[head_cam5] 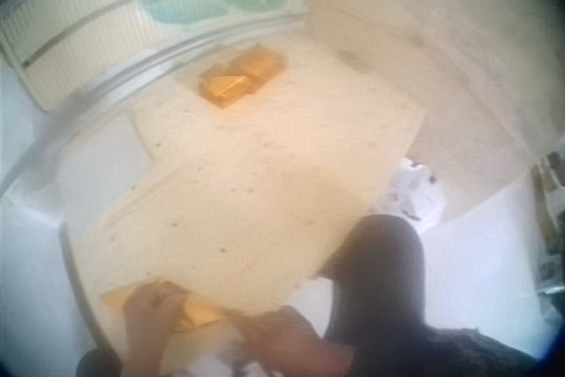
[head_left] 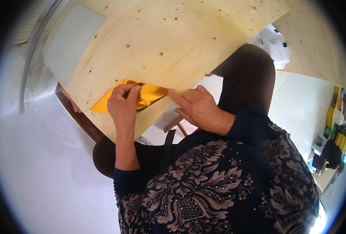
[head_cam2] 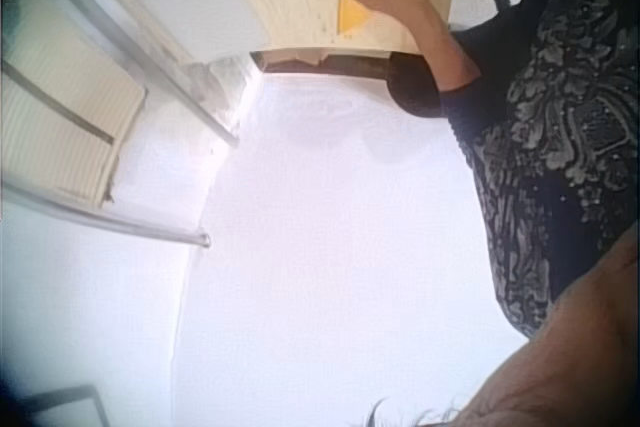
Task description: The person folds a gold-colored sheet of paper on a wooden table. They repeatedly fold the sheet in half, press the creases, and then fold it into a triangular shape.
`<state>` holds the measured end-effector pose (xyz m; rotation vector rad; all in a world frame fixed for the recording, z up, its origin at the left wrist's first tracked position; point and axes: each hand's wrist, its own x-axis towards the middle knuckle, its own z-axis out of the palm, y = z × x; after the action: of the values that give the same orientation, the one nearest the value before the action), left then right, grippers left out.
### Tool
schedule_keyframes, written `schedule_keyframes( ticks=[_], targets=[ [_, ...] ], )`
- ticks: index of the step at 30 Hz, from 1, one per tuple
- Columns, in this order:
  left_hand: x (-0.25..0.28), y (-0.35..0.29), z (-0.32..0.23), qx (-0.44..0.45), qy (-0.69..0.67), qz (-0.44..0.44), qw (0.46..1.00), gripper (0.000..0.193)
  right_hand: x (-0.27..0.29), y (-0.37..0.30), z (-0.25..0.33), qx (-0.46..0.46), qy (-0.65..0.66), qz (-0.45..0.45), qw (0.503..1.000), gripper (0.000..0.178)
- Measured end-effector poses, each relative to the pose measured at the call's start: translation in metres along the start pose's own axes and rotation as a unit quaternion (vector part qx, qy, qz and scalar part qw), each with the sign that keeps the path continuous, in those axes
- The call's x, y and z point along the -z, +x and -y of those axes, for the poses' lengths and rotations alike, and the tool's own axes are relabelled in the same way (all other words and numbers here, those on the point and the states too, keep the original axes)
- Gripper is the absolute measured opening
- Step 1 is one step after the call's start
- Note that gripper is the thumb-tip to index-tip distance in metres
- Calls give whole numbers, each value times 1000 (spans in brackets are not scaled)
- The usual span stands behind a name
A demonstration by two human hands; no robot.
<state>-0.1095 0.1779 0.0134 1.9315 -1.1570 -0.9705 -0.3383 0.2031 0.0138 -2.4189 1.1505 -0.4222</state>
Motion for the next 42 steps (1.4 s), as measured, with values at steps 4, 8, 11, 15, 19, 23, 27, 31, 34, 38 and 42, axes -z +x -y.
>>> schedule_keyframes(
  ticks=[4, 8, 11, 15, 19, 23, 27, 31, 34, 38, 42],
  targets=[
    [-1, 0, -4, 51, -71, 10, 996, 13, 1, 2, 0, 0, 8, 1, 1000, 58],
    [-1, 0, -7, 49, -44, -1, 998, 17, 2, 2, -1, -4, 19, 5, 1000, 61],
    [-2, 0, -8, 31, -27, -13, 999, 18, 2, 2, -1, -6, 17, 5, 1000, 61],
    [-3, 1, -8, 6, 23, -25, 999, 19, 2, 2, -2, -2, 15, 1, 1000, 60],
    [-2, 2, -8, -22, 113, -34, 993, 22, 2, 1, -2, -2, 5, 5, 1000, 60],
    [-3, 1, -10, -20, 142, -37, 989, 24, 1, 1, -3, 0, -2, 7, 1000, 60],
    [-3, 2, -12, -25, 171, -43, 984, 27, 0, 1, -3, 4, -14, 1, 1000, 60],
    [-2, 3, -12, -28, 183, -43, 982, 29, 2, 4, -1, 15, -26, -17, 999, 57],
    [-1, 2, -11, -24, 169, -38, 985, 30, 10, 8, 3, 16, -21, -23, 999, 46],
    [-1, 3, -10, -35, 178, -38, 983, 31, 20, 27, 6, -9, 51, -60, 997, 23],
    [-2, 4, -8, -47, 179, -45, 982, 31, -9, 83, 11, -69, 266, -161, 948, 22]
  ],
)
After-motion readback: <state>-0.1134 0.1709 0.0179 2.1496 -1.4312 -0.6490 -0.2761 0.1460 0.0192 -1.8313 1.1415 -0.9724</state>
